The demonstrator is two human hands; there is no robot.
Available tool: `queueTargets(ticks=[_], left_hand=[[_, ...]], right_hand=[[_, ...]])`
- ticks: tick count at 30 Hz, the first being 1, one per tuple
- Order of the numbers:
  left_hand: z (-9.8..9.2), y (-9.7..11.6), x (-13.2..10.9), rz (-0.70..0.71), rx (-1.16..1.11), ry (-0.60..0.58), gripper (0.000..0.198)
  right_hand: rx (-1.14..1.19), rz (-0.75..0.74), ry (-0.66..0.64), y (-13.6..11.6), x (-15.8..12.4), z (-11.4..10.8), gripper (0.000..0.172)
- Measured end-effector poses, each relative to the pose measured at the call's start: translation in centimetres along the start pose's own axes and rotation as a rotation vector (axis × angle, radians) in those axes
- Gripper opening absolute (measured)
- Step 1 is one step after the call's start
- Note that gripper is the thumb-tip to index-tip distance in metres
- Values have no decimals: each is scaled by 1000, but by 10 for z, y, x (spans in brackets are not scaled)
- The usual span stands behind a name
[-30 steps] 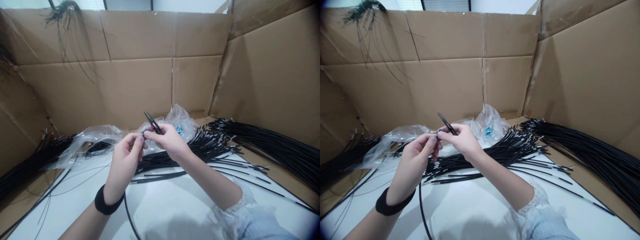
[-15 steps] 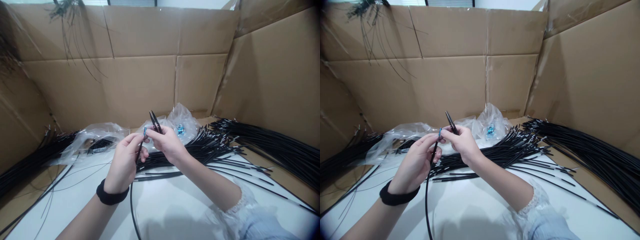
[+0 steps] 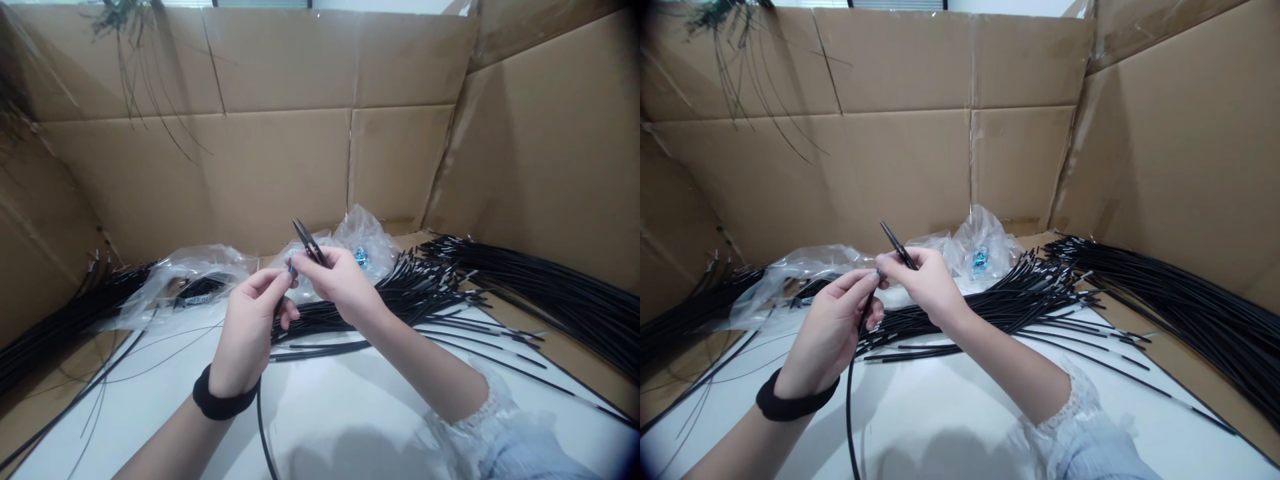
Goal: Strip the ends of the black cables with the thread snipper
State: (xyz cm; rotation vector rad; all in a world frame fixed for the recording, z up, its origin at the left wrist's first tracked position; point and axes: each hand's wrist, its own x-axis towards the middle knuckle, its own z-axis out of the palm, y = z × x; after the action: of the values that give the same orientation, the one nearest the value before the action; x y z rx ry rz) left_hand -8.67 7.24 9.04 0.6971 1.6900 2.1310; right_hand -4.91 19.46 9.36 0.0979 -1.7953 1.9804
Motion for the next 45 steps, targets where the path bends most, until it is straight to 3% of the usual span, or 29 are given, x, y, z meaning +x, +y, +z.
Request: queueTargets(ticks=[8, 14, 17, 20, 24, 29, 31, 33, 35, 37, 40, 43, 45], left_hand=[[3, -4, 0, 9, -76, 56, 18], [3, -8, 0, -3, -166, 78, 19], [-2, -7, 4, -35, -203, 59, 17], [-6, -6, 8, -81, -225, 12, 15], [-6, -5, 10, -164, -313, 36, 20], [-5, -6, 13, -234, -381, 57, 23], [-6, -6, 14, -197, -308, 43, 24], [-6, -10, 15, -105, -198, 22, 21], [-5, -16, 15, 26, -21, 51, 12], [-4, -24, 14, 163, 221, 90, 9], [-5, -32, 12, 296, 527, 76, 14], [-8, -28, 10, 287, 546, 40, 18], [-11, -22, 10, 256, 477, 12, 17]], right_hand=[[66, 20, 105, 8, -2, 8, 24], [-9, -100, 255, 16, -7, 21, 19], [-67, -182, 264, 18, -8, 24, 15], [-131, -304, 213, 25, -8, 23, 13], [-305, -567, 133, 44, -7, 17, 5], [-466, -890, 45, 65, -7, 13, 21], [-452, -870, 55, 67, -5, 12, 19], [-436, -739, 139, 65, 0, 11, 10], [-420, -602, 231, 61, 5, 7, 5], [-404, -558, 294, 59, 9, 3, 7], [-473, -714, 336, 60, 10, -3, 4], [-666, -1049, 221, 62, 8, -5, 22], [-756, -1174, 120, 57, 7, -6, 26]])
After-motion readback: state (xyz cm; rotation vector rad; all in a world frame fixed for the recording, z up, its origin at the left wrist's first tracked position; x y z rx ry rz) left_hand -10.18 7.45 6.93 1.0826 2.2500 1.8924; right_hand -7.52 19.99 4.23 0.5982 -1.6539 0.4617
